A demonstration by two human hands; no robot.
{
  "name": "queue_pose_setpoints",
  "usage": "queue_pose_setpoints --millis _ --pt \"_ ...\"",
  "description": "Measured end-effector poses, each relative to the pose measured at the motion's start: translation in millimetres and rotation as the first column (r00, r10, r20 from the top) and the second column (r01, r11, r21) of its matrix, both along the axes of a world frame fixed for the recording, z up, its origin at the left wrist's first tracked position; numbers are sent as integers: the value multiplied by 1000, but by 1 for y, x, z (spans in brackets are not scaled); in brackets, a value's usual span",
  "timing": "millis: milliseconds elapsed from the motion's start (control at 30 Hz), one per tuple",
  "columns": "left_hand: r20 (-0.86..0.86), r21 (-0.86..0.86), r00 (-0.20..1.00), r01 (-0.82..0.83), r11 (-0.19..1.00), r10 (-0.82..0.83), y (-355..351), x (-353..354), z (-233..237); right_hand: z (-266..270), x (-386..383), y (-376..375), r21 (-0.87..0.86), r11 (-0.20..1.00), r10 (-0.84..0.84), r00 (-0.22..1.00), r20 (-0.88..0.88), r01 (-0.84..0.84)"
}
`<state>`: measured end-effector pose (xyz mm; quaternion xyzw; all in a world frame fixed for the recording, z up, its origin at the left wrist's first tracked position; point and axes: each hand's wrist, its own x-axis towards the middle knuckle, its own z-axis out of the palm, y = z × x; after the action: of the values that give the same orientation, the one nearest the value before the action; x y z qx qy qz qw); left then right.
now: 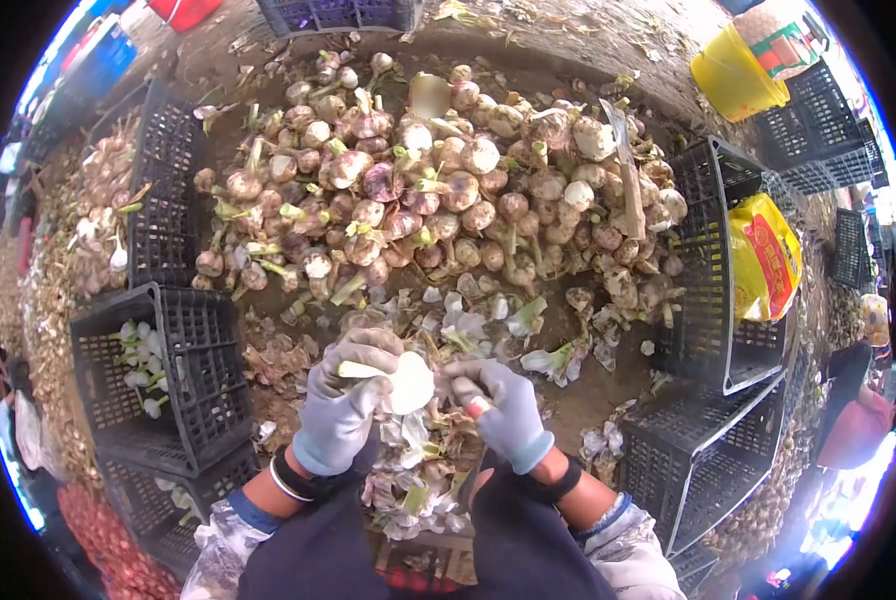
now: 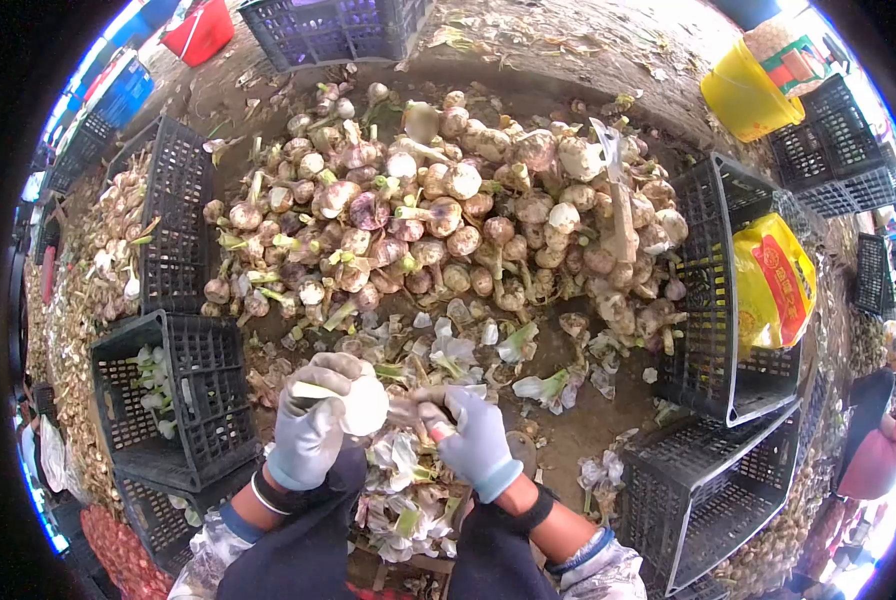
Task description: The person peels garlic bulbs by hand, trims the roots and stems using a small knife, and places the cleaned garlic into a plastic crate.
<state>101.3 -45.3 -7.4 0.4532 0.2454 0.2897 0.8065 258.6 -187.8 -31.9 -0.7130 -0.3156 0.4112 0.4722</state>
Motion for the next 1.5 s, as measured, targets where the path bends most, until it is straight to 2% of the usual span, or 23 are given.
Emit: queue_pose_setpoints --millis 33,167,233,267,400,433,467,667,733,767,800,867,933,1000,1067,1133,1200,1233,1267,1333,1400,1433,1500 --pt "-33 28 999 7 1000 -6 -2 -1 -3 11 -3 2 36 995 -89 978 -187 97" --pt "-160 244 986 75 967 -36 -7 3 8 50 -12 16 103 995 -32 980 195 12" --pt "-178 430 983 109 896 -34 -4 4 5 43 -10 16 180 984 -52 971 235 9" --pt "-138 304 990 74 950 -33 -5 4 5 40 -10 16 215 977 -63 966 252 7" --pt "37 -116 998 51 992 -47 -7 2 4 7 -14 12 13 993 -116 986 -119 118" --pt "90 -206 995 52 977 -34 -8 3 1 12 -16 10 4 998 -57 998 31 57" --pt "143 -294 989 64 954 -22 -8 3 -2 11 -17 9 -35 999 -17 1000 -11 16" --pt "21 -637 995 -59 768 94 -6 -12 -32 30 -34 5 -76 966 203 907 -369 -247" --pt "-6 -672 987 -122 730 160 -1 -7 -36 34 -46 -3 76 893 448 861 -238 -444" --pt "98 -798 967 -64 599 234 12 -5 -37 35 -50 -5 139 830 556 816 -155 -540" --pt "79 -725 977 -81 684 199 22 -8 -37 38 -52 -5 130 820 571 811 -129 -557" --pt "13 -815 977 -114 568 214 18 -7 -43 41 -50 -5 105 794 607 792 -73 -599" --pt "4 -828 985 -93 552 171 12 -5 -38 34 -30 8 152 955 219 951 220 -255" --pt "42 -849 992 -27 528 119 7 -4 -38 36 -21 33 227 968 -19 871 490 -106" --pt "130 -863 990 82 499 61 2 -6 -44 30 -19 39 305 949 -118 816 566 -75" --pt "-78 -665 996 -79 743 36 -4 -3 -45 4 -26 33 353 926 -55 876 479 -135" --pt "38 -758 981 -95 645 189 1 1 -44 1 -45 23 242 964 71 985 159 -108" --pt "-14 -698 982 -143 702 186 12 -3 -67 9 -63 9 150 975 173 984 -32 -167" --pt "-85 -802 959 -228 552 271 30 -9 -72 25 -75 2 345 887 345 937 -55 -306" --pt "-110 -809 931 -288 513 349 39 -11 -60 28 -65 8 515 657 719 664 -208 -550" --pt "-73 -861 937 -233 453 342 29 -15 -63 21 -40 21 302 655 746 656 -115 -692" --pt "-47 -882 939 -199 428 340 28 -12 -62 27 -29 21 21 677 734 677 48 -735" --pt "-59 -856 937 -225 465 345 26 -8 -56 30 -11 33 -497 567 823 472 315 -657"
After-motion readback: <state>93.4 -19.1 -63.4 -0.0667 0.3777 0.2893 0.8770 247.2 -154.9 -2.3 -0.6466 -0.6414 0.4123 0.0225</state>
